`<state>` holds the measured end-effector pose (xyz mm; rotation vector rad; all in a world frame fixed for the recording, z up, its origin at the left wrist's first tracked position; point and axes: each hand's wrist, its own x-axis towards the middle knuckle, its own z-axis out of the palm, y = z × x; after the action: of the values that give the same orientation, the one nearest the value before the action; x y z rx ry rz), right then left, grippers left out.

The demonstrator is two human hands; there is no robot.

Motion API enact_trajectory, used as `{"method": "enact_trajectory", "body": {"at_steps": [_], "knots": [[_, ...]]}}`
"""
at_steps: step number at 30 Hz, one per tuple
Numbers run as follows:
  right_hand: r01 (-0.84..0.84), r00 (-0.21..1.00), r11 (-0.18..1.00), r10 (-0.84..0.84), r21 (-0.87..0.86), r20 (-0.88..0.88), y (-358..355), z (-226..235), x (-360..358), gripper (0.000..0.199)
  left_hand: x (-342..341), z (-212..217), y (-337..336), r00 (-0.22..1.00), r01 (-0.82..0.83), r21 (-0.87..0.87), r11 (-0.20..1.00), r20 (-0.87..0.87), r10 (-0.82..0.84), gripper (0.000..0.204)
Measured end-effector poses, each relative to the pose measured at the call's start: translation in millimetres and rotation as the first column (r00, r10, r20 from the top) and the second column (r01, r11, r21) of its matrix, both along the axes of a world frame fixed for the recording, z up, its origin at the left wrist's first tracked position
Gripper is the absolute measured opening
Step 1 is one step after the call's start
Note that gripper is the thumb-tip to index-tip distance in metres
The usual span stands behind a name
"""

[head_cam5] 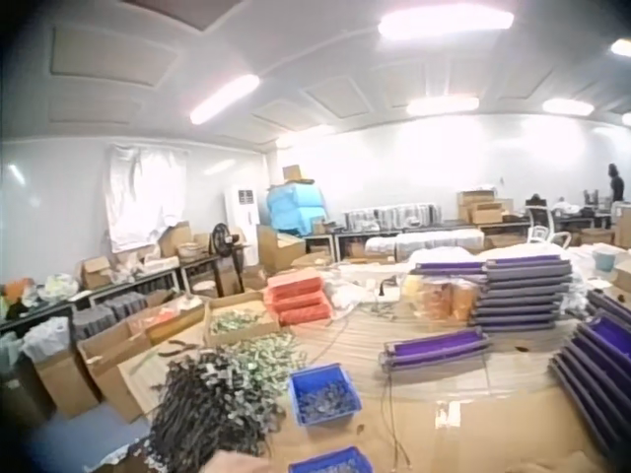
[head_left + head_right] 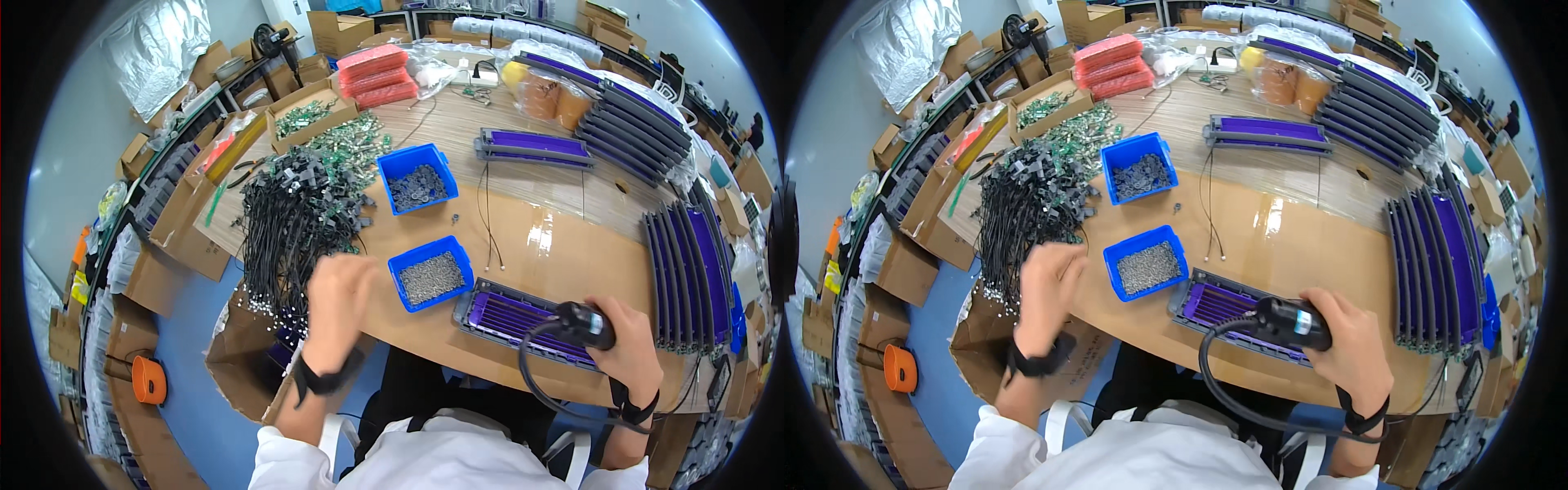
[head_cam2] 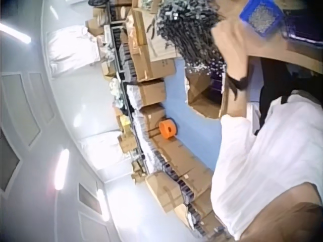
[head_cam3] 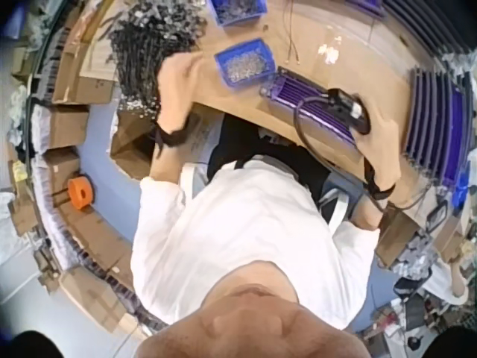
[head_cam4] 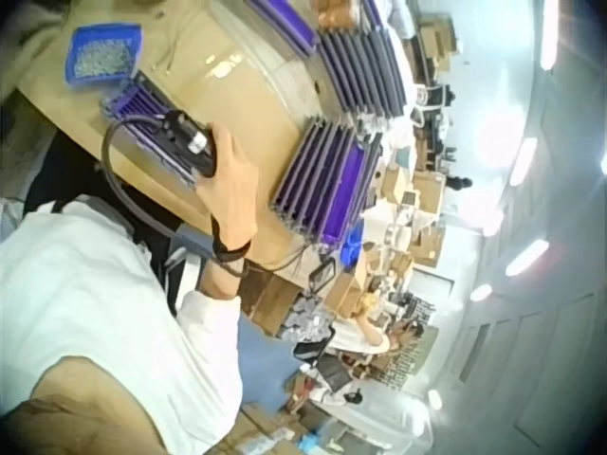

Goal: The person uses a handheld electric screwdriver to fasten screws into purple electronic components on a workbench. They repeatedly pick up components, align them, and drive screws into place before stacking the finished units.

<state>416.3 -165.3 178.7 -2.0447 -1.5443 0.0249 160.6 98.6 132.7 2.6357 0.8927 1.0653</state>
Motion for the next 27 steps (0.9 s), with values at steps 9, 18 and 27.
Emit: {"method": "enact_trajectory", "body": {"at_steps": [9, 18, 27], "knots": [[0.017, 0.994, 0.942, 0.019, -0.336, 0.104, 18, -37, 16, 0.045, 9, 9, 154, 0.908, -0.296, -0.002, 0.955, -0.312, 0.28, 0.03], [0.022, 0.991, 0.94, 0.025, -0.34, 0.133, 11, -40, 16, 0.045, 40, 1, 206, 0.758, -0.472, 0.007, 0.882, -0.507, 0.41, 0.02], [0.022, 0.996, 0.943, 0.007, -0.331, 0.088, 6, -38, 17, 0.047, 35, 51, 202, 0.922, -0.346, -0.065, 0.936, -0.209, 0.326, 0.023]]}}
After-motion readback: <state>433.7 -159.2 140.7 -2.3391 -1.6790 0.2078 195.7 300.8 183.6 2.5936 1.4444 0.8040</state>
